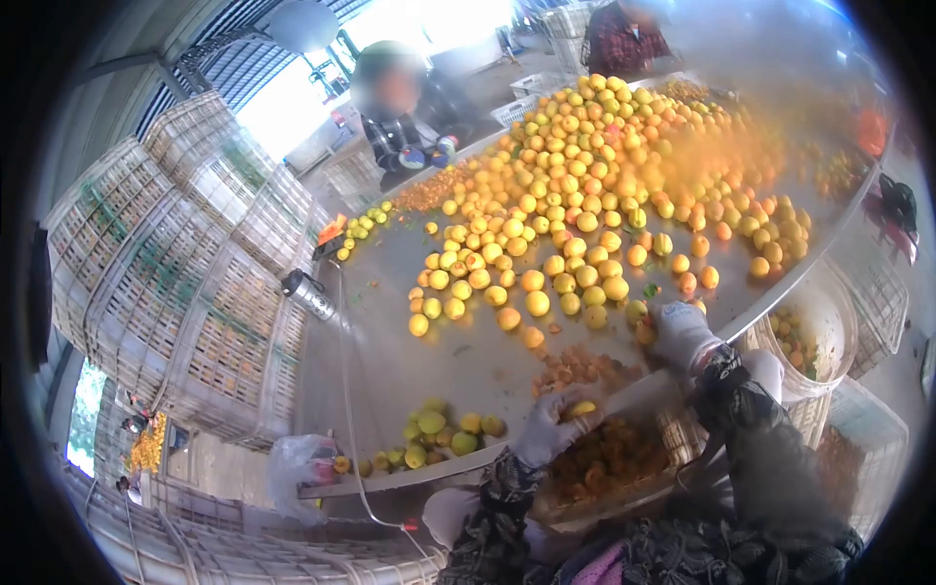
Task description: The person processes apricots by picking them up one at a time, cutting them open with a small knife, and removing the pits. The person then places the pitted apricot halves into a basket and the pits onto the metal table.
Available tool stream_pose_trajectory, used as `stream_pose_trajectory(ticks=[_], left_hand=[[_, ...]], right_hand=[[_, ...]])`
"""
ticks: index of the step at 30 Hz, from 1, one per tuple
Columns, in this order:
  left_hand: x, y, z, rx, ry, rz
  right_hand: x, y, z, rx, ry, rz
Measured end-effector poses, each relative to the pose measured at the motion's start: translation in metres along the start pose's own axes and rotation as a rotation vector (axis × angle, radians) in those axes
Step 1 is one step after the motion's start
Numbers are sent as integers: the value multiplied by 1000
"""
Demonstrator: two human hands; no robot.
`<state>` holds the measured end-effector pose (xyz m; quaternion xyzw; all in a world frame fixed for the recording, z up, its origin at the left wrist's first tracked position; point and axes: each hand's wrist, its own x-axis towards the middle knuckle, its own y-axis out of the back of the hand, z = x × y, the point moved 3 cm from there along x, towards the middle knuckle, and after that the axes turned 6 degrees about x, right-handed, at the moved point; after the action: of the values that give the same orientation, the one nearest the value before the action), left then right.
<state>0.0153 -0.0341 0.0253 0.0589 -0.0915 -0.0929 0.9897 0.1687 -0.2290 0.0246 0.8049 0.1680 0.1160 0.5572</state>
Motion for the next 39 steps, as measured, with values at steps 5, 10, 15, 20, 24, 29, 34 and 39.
stream_pose_trajectory(ticks=[5, 10, 15, 20, 24, 29, 34, 39], left_hand=[[5, 10, -24, -175, 145, 299], [8, 16, -5, -701, 59, 325], [7, 26, 9, -354, -6, 492], [4, 37, 4, -121, -8, 475], [3, 42, -10, -1025, -80, 322], [1, 44, 8, -843, -117, 328], [-1, 45, -2, -837, -140, 363], [-3, 40, -6, -880, 19, 421]], right_hand=[[-9, 10, -40, 784, 373, 20], [-27, -3, -102, 1434, 319, -243], [-29, -16, -122, 1322, 341, -42], [-36, 5, -141, 817, 198, 3], [-43, -2, -138, 1396, 228, -132], [-50, 1, -134, 1468, 352, -250], [-62, -28, -131, 1380, 295, -299], [-57, -28, -135, 1423, 359, -223]])
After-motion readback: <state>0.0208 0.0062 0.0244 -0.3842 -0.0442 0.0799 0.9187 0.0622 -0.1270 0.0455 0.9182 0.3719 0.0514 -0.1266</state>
